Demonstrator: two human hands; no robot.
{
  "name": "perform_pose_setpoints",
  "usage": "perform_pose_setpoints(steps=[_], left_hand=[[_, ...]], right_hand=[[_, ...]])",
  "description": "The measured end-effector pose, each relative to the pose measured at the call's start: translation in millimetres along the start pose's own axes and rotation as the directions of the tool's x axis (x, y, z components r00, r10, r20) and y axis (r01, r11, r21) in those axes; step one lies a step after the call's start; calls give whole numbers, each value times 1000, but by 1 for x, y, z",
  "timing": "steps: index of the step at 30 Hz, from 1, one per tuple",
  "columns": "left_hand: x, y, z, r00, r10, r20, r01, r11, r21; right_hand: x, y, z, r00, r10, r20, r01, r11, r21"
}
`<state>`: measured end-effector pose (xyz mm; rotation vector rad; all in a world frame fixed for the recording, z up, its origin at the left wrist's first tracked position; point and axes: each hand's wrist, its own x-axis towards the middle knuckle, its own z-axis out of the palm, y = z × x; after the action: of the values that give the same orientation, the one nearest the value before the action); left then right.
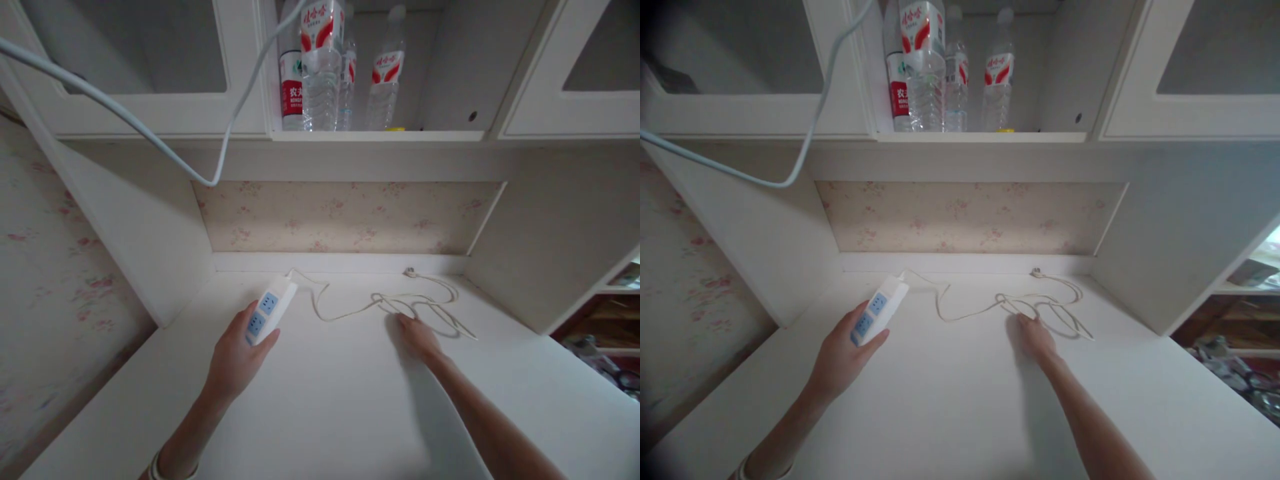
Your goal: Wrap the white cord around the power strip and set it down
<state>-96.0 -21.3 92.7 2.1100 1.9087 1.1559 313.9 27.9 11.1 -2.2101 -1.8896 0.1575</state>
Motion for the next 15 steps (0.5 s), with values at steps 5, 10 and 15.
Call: perform_pose_setpoints(steps=[5, 10, 15], left_hand=[[-12, 10, 19, 978, 184, 97, -184, 983, -13], [-23, 26, 48, 939, 295, 179, -276, 953, -123], [-26, 31, 55, 926, 274, 259, -187, 930, -316]], right_hand=[[-16, -31, -1, 996, 44, -79, -41, 999, 28], [-40, -114, 27, 811, -201, -549, 447, 818, 362], [-28, -145, 49, 836, -185, -517, 495, 662, 563]])
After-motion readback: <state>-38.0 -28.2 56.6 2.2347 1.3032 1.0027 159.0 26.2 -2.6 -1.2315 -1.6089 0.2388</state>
